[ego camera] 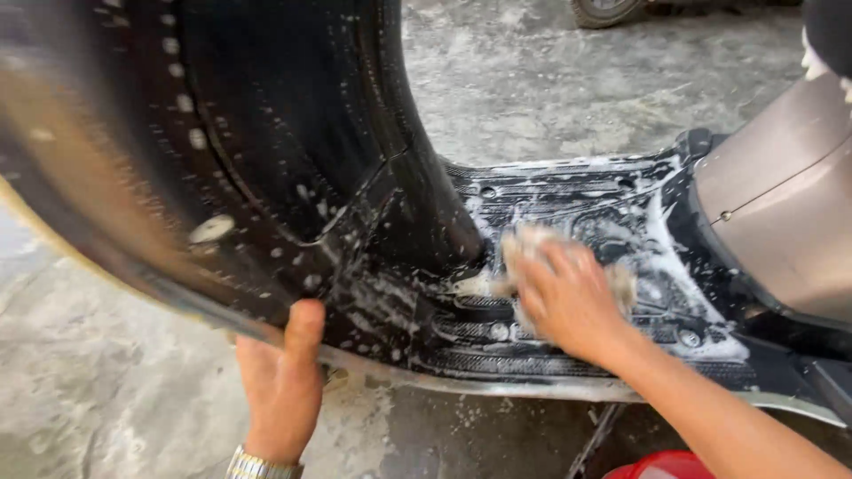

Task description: The person scrubs the floorboard and side panels of a scooter using a soapy cloth and a red bucket of water. They repeatedly dip the cloth into the bucket to apply soap and scrub various parts of the scooter, including the footrest, side fairings, and rear seat area.

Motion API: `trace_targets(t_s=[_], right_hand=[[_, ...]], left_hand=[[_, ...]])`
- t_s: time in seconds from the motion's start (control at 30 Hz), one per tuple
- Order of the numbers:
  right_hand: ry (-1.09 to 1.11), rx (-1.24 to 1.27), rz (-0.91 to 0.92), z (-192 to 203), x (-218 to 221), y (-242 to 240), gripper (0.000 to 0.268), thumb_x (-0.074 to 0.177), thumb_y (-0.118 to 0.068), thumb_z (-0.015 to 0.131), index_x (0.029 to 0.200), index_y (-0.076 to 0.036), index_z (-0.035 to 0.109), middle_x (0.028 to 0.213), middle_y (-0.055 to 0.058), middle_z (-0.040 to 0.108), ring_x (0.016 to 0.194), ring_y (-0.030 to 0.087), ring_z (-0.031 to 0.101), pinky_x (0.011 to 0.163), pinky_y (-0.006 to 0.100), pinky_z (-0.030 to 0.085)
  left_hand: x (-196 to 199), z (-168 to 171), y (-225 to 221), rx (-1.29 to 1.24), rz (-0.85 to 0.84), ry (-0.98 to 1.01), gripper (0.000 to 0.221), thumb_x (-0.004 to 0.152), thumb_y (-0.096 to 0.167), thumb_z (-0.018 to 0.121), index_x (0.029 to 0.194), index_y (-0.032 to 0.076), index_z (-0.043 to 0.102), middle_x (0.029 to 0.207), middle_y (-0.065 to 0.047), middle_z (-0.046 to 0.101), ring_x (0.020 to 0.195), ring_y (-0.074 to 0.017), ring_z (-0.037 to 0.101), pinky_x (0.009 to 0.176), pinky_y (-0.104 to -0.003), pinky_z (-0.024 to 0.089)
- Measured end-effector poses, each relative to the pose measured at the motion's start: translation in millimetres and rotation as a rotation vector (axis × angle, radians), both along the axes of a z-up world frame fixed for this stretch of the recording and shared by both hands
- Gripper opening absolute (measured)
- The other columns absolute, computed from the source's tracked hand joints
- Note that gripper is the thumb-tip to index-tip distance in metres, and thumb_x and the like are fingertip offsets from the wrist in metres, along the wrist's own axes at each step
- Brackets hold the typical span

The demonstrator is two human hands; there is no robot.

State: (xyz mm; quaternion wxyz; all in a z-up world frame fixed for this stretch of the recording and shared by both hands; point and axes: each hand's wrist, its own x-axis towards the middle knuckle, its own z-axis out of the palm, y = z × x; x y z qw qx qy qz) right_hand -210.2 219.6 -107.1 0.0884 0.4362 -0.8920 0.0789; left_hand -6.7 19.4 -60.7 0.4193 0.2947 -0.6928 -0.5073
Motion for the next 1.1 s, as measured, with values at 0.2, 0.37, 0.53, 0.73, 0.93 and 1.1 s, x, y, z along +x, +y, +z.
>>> trace_targets(t_s=[0.2,0.37,0.53,0.73,0.93,1.1], right_hand=[[-0.146,-0.031,-0.564,-10.9,-64.8,-14.3,0.043,0.079,-0.037,0.037,0.119,-0.030,0.050,0.119,0.013,0.045,0.110,0.026,0.042,0.095,0.046,0.020],[-0.006,0.089,-0.061,59.0,22.5,-0.3,0.019,0.078,-0.012,0.057,0.090,-0.027,0.058,0.100,-0.004,0.050,0.073,0.011,0.059,0.047,0.024,0.049],[-0.259,0.036,-0.651,12.5,-15.3,22.4,0.038,0.088,-0.039,0.037,0.123,-0.024,0.043,0.137,0.011,0.029,0.121,0.039,0.030,0.100,0.052,0.026],[-0.472,0.068,-0.217,70.0,38.8,53.9,0.041,0.083,-0.025,0.049,0.120,-0.042,0.051,0.139,-0.011,0.034,0.100,0.014,0.058,0.079,0.030,0.053],[0.383,-0.232,-0.025,-26.2,7.6,100.7,0.021,0.081,-0.036,0.050,0.091,-0.020,0.060,0.090,0.007,0.057,0.088,0.028,0.058,0.074,0.040,0.043],[0.051,0.073,-0.311,-11.9,17.7,179.6,0.036,0.082,-0.046,0.046,0.116,-0.033,0.052,0.126,0.003,0.047,0.118,0.034,0.042,0.093,0.047,0.039]], left_hand=[[-21.7,-31.8,38.9,0.335,0.119,-0.080,0.061,0.069,0.027,0.064,0.121,0.003,0.043,0.123,-0.009,0.053,0.113,-0.0178,0.049,0.097,-0.029,0.034],[-10.0,-19.8,49.7,0.259,-0.111,-0.319,0.048,0.074,0.025,0.059,0.117,0.008,0.047,0.119,-0.006,0.055,0.106,-0.0192,0.053,0.094,-0.032,0.041],[-4.5,-12.0,96.6,-0.056,-0.570,-1.298,0.046,0.074,0.060,0.058,0.100,0.023,0.063,0.102,0.004,0.066,0.096,-0.0150,0.064,0.086,-0.033,0.048],[-78.4,-46.5,119.3,-0.861,-0.672,-0.476,0.064,0.074,0.039,0.066,0.124,0.005,0.046,0.115,-0.016,0.052,0.116,-0.0366,0.043,0.099,-0.055,0.023],[-108.4,-62.7,112.2,-1.016,-0.751,-0.786,0.051,0.090,0.047,0.024,0.136,0.027,0.031,0.143,-0.004,0.028,0.130,-0.0280,0.025,0.101,-0.054,0.015],[-97.7,-54.8,110.2,-0.984,-0.709,-0.845,0.054,0.089,0.049,0.015,0.138,0.028,0.025,0.145,-0.006,0.023,0.131,-0.0304,0.022,0.102,-0.057,0.009]])
